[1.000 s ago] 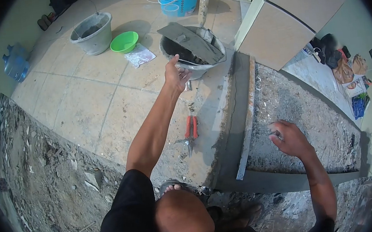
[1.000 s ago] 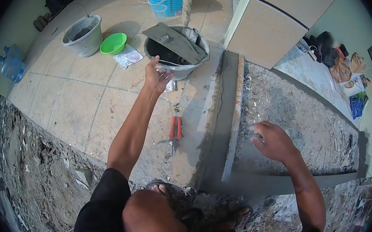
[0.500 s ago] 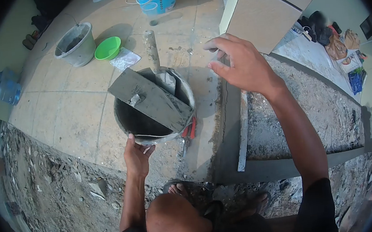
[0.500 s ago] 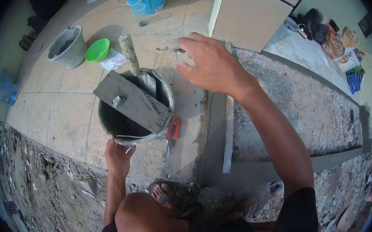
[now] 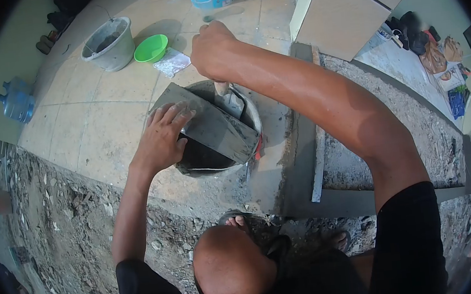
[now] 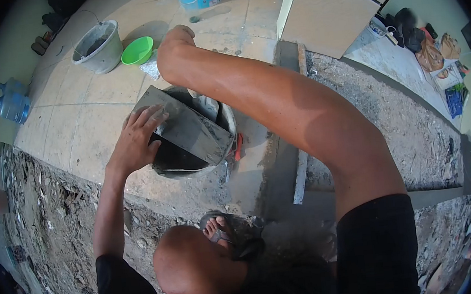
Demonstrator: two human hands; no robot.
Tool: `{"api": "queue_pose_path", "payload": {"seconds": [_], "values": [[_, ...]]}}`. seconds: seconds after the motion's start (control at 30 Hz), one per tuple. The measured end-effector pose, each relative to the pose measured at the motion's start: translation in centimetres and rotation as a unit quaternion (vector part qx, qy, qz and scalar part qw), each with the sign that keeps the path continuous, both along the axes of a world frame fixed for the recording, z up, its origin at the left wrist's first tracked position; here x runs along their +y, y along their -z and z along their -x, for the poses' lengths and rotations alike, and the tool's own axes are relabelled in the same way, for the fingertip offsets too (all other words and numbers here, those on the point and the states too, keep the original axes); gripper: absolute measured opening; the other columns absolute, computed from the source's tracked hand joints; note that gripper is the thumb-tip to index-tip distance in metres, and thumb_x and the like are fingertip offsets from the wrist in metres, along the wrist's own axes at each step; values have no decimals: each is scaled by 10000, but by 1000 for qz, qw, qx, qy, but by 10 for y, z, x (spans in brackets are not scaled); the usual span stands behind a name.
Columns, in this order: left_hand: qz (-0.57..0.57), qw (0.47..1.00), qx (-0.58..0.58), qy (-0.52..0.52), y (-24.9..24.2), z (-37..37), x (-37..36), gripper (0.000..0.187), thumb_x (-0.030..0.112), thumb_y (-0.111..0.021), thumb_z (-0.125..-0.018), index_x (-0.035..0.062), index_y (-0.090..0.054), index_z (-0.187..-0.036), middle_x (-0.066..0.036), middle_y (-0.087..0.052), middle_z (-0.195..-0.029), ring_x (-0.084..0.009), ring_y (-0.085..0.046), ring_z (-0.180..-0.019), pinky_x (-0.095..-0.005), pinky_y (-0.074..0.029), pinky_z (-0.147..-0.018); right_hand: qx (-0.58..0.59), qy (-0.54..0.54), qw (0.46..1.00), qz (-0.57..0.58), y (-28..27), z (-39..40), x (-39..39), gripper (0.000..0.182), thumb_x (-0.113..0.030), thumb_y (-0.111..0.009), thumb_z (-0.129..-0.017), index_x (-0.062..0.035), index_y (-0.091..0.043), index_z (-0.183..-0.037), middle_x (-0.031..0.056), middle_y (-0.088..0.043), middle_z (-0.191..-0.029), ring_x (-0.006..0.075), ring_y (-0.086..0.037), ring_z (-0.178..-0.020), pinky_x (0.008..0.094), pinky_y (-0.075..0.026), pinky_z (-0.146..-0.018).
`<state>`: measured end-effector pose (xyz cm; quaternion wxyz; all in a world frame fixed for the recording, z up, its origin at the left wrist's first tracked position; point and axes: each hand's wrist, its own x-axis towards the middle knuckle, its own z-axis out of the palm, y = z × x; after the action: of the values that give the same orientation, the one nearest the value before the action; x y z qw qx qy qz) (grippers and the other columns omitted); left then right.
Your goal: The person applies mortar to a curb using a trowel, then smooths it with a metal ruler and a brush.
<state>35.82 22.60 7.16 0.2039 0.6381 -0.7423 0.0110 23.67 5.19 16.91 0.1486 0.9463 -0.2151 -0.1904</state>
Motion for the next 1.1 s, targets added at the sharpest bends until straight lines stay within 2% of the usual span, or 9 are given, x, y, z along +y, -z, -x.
{"api": "queue_pose_path", "payload": {"seconds": [0.17, 0.3, 0.5, 0.63, 0.7, 0.73, 0.87, 0.97, 1.1], "values": [[-194, 968, -72, 143, 26, -19, -46, 473, 152, -762, -763, 86, -634, -1214, -105, -598, -1217, -300, -523, -1215, -433, -393, -1077, 148, 32, 988, 14, 7, 24, 13, 204, -164, -778, -728, -128, -785, -929, 56, -740, -988, 243, -701, -884, 374, -509, -800], [-172, 958, -147, 178, 3, -20, -52, 465, 189, -770, -767, 85, -636, -1199, -112, -611, -1156, -308, -538, -1175, -423, -416, -1049, 29, -14, 999, 27, -24, 51, 16, 100, -115, -777, -671, -52, -748, -742, 117, -723, -797, 258, -711, -809, 375, -535, -744], [-46, 990, 61, 122, -13, -40, -44, 308, 174, -764, -790, 45, -687, -1059, -105, -609, -1187, -302, -554, -1137, -414, -459, -996, -87, 45, 988, 121, -65, 117, 12, 274, -150, -826, -655, -13, -730, -872, 173, -695, -845, 336, -680, -857, 435, -532, -791], [4, 993, 43, 111, -13, -32, -39, 221, 147, -766, -791, 13, -688, -948, -107, -653, -1090, -322, -606, -1043, -410, -499, -917, -128, 80, 983, 106, -66, 164, 21, 335, -190, -832, -674, -22, -725, -944, 185, -685, -886, 344, -669, -901, 448, -522, -797], [-39, 976, 212, -38, -17, -8, -16, 180, 115, -755, -811, -30, -659, -857, -112, -680, -1040, -291, -655, -978, -374, -509, -892, -244, 130, 957, 87, -59, 189, 32, 321, -222, -822, -696, -29, -740, -939, 173, -698, -802, 338, -691, -825, 427, -539, -778], [-25, 926, 364, -96, -3, 3, -5, 172, 120, -746, -850, -20, -645, -854, -97, -678, -927, -217, -670, -825, -318, -521, -814, -246, 124, 957, 87, -50, 204, 32, 321, -222, -822, -696, -29, -740, -939, 173, -698, -802, 338, -691, -825, 427, -539, -778], [0, 602, 768, -218, 38, 48, 31, 161, 170, -692, -926, 37, -614, -880, -45, -629, -888, -147, -613, -838, -289, -514, -805, -411, 219, 884, -39, -1, 235, 45, 388, -304, -820, -722, -11, -727, -959, 165, -688, -775, 326, -664, -737, 407, -507, -692], [16, 484, 826, -289, 50, 78, 30, 232, 218, -576, -990, -6, -586, -1046, -110, -594, -1129, -212, -529, -1166, -410, -373, -1069, -460, 315, 811, -175, 33, 240, 55, 406, -335, -808, -754, 5, -716, -955, 136, -669, -735, 268, -630, -673, 377, -481, -650], [10, 477, 811, -339, 48, 90, 5, 513, 334, -482, -1014, -73, -441, -1324, -194, -484, -1370, -306, -377, -1360, -464, -224, -1168, -535, 366, 703, -294, 69, 246, 68, 397, -351, -786, -797, 11, -715, -943, 82, -619, -669, 144, -555, -624, 328, -457, -617]]}}
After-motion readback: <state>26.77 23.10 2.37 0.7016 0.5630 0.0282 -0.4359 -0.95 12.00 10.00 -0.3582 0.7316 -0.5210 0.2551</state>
